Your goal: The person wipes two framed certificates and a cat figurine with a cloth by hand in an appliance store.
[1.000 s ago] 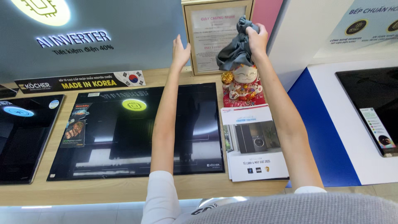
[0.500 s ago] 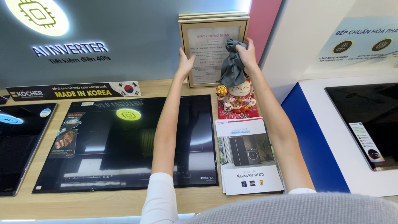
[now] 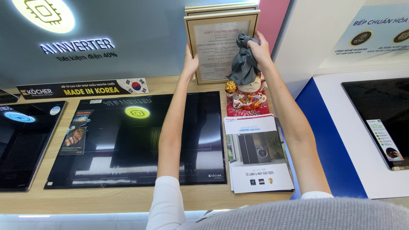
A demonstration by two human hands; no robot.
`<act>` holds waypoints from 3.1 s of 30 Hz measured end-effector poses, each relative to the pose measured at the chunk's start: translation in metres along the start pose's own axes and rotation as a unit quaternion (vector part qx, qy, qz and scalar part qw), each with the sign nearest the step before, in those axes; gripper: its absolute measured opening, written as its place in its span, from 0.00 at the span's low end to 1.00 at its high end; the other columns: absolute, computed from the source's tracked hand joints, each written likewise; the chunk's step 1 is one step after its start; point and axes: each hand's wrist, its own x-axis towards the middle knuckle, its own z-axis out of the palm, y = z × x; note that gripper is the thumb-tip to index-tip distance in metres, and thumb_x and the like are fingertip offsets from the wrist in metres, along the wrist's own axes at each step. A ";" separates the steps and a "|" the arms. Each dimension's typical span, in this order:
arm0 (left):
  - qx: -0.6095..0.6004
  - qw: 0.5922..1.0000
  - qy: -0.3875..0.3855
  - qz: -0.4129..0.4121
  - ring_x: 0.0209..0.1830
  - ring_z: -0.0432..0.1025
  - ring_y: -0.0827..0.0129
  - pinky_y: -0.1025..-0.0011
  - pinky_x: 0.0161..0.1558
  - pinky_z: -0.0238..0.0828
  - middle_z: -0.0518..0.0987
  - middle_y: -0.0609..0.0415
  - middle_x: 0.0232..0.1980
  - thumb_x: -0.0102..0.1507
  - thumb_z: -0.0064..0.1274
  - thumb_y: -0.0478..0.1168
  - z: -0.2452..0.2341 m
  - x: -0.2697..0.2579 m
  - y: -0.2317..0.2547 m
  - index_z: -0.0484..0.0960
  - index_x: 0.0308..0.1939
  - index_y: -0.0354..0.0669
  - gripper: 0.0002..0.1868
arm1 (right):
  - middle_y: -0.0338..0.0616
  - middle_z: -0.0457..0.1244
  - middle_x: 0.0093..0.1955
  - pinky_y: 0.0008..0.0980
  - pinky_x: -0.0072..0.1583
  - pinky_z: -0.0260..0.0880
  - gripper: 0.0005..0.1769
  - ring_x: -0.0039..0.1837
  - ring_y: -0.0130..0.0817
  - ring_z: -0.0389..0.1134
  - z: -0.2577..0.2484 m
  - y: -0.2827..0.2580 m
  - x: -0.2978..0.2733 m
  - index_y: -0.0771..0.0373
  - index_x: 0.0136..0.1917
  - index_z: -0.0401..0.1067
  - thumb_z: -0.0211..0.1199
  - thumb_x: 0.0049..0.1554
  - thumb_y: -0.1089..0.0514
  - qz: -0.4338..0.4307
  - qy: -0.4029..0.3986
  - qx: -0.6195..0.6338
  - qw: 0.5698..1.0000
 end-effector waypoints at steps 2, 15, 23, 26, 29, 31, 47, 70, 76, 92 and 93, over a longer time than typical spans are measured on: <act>-0.008 1.000 0.008 0.002 0.81 0.51 0.55 0.61 0.76 0.51 0.51 0.45 0.83 0.71 0.36 0.34 -0.001 0.002 -0.004 0.37 0.82 0.47 0.37 | 0.51 0.65 0.67 0.29 0.61 0.71 0.42 0.62 0.34 0.69 -0.001 -0.006 -0.003 0.67 0.78 0.58 0.59 0.50 0.62 0.010 -0.011 0.019 1.000; 0.036 0.996 0.048 0.061 0.79 0.58 0.53 0.60 0.75 0.58 0.59 0.42 0.78 0.73 0.40 0.36 -0.030 0.002 0.018 0.42 0.82 0.52 0.36 | 0.49 0.67 0.62 0.29 0.56 0.75 0.40 0.56 0.32 0.71 0.009 -0.050 -0.003 0.66 0.79 0.58 0.58 0.53 0.64 0.011 -0.061 0.109 0.992; 0.011 0.996 0.065 0.061 0.78 0.54 0.46 0.51 0.73 0.61 0.50 0.39 0.76 0.71 0.47 0.56 -0.070 -0.034 0.051 0.38 0.82 0.63 0.43 | 0.47 0.68 0.57 0.29 0.52 0.77 0.40 0.50 0.29 0.71 0.024 -0.091 -0.020 0.65 0.80 0.59 0.58 0.54 0.65 -0.018 -0.124 0.117 0.985; 0.079 0.991 0.087 0.067 0.80 0.47 0.46 0.47 0.75 0.52 0.49 0.39 0.77 0.71 0.40 0.66 -0.089 -0.061 0.068 0.35 0.83 0.64 0.44 | 0.46 0.69 0.56 0.30 0.53 0.78 0.39 0.50 0.29 0.72 0.039 -0.120 -0.047 0.63 0.80 0.60 0.57 0.55 0.66 -0.022 -0.156 0.145 0.977; 0.093 0.982 0.117 0.113 0.82 0.42 0.49 0.45 0.76 0.46 0.47 0.40 0.79 0.72 0.33 0.71 -0.110 -0.092 0.069 0.35 0.84 0.62 0.44 | 0.45 0.69 0.54 0.31 0.53 0.79 0.36 0.49 0.29 0.73 0.055 -0.138 -0.073 0.63 0.77 0.63 0.57 0.55 0.66 -0.019 -0.184 0.153 0.971; 0.122 0.976 0.140 0.115 0.80 0.46 0.51 0.47 0.77 0.46 0.52 0.42 0.76 0.73 0.29 0.70 -0.126 -0.107 0.065 0.35 0.84 0.62 0.42 | 0.44 0.69 0.52 0.31 0.52 0.79 0.34 0.48 0.30 0.72 0.066 -0.146 -0.090 0.63 0.76 0.66 0.55 0.56 0.66 -0.026 -0.204 0.146 0.968; 0.059 0.942 0.190 0.272 0.81 0.60 0.64 0.69 0.76 0.61 0.63 0.45 0.82 0.81 0.35 0.45 -0.193 -0.332 0.063 0.50 0.83 0.42 0.28 | 0.41 0.68 0.51 0.27 0.49 0.75 0.32 0.46 0.25 0.69 0.124 -0.166 -0.211 0.65 0.73 0.68 0.57 0.54 0.64 0.058 -0.244 0.097 0.963; -0.308 0.941 0.130 -0.045 0.51 0.74 0.79 0.78 0.49 0.75 0.80 0.52 0.62 0.74 0.44 0.44 -0.009 -0.482 0.031 0.65 0.76 0.37 0.27 | 0.40 0.69 0.55 0.24 0.55 0.73 0.20 0.52 0.24 0.70 -0.146 -0.113 -0.395 0.69 0.64 0.73 0.57 0.60 0.65 0.180 -0.224 0.066 0.956; -0.254 0.949 0.135 -0.133 0.50 0.75 0.75 0.76 0.47 0.76 0.80 0.50 0.60 0.72 0.44 0.45 0.043 -0.507 0.016 0.66 0.75 0.39 0.28 | 0.42 0.69 0.53 0.25 0.53 0.73 0.20 0.51 0.25 0.70 -0.177 -0.070 -0.411 0.70 0.64 0.73 0.57 0.59 0.65 0.170 -0.203 0.001 0.964; -0.302 0.935 0.077 -0.169 0.42 0.72 0.71 0.71 0.43 0.73 0.79 0.47 0.47 0.77 0.46 0.49 0.082 -0.467 -0.124 0.79 0.56 0.25 0.24 | 0.55 0.56 0.77 0.63 0.73 0.39 0.37 0.78 0.52 0.52 -0.050 -0.008 -0.488 0.62 0.75 0.60 0.61 0.57 0.45 -0.213 -0.250 -0.427 0.842; -0.301 0.935 0.076 -0.171 0.42 0.72 0.71 0.71 0.43 0.73 0.79 0.46 0.47 0.77 0.46 0.49 0.078 -0.466 -0.133 0.79 0.56 0.25 0.24 | 0.55 0.53 0.78 0.67 0.72 0.34 0.40 0.79 0.54 0.47 -0.047 -0.002 -0.495 0.60 0.76 0.58 0.60 0.58 0.37 -0.265 -0.268 -0.513 0.771</act>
